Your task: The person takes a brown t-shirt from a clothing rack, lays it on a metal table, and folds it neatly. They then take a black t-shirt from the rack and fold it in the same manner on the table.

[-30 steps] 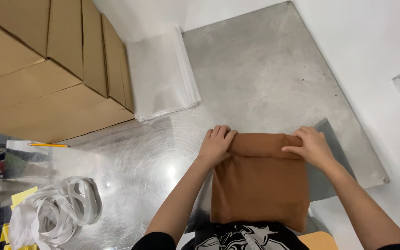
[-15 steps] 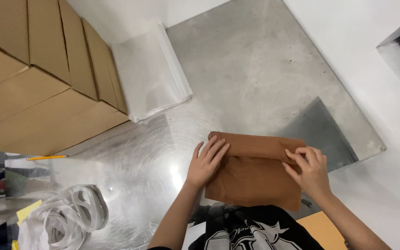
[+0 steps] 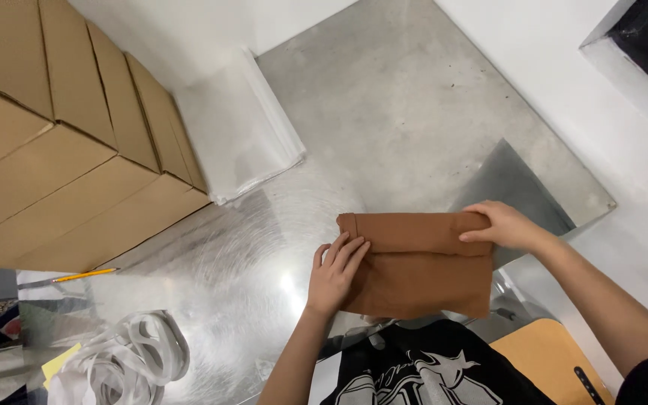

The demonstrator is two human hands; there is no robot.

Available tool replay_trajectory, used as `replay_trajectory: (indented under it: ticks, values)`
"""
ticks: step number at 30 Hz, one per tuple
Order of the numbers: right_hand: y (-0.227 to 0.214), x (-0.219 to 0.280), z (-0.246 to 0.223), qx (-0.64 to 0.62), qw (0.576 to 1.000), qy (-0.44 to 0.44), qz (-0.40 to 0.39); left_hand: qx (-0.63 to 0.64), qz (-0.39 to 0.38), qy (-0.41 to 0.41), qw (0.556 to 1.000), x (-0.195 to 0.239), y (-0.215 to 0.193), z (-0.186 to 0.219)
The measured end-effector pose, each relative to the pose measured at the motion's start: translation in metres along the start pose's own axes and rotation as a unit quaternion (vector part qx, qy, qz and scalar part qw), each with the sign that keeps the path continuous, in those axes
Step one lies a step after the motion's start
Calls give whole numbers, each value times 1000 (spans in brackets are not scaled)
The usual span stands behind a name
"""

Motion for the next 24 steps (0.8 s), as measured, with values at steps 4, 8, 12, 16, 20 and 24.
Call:
replay_trajectory:
  ticks: [4, 8, 12, 16, 20, 24]
  values:
    - [7, -21, 7, 53, 998, -30, 13, 1, 1, 8, 1000, -4, 3, -1]
    - [-13, -46, -5, 140, 978, -84, 132, -37, -39, 10, 998, -33, 15, -10]
    - [-22, -64, -4, 129, 960, -116, 220, -43, -18, -23, 999, -68, 54, -22]
    - [-4, -40, -4, 108, 946, -152, 263, -42, -18, -25, 999, -104, 35, -19]
    - [15, -10, 2, 76, 940, -180, 280, -6, -67, -38, 997, -111, 36, -18]
    - [27, 16, 13, 38, 937, -209, 277, 47, -102, -28, 993, -80, 37, -22]
Point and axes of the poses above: each hand's wrist, its own x-axis away from the middle knuckle, its own y-axis out of the palm, z = x × y, the point moved 7 cm from there along -x, towards the middle knuckle, and after that the axes turned 6 degrees about -x, right-handed, at the moved point
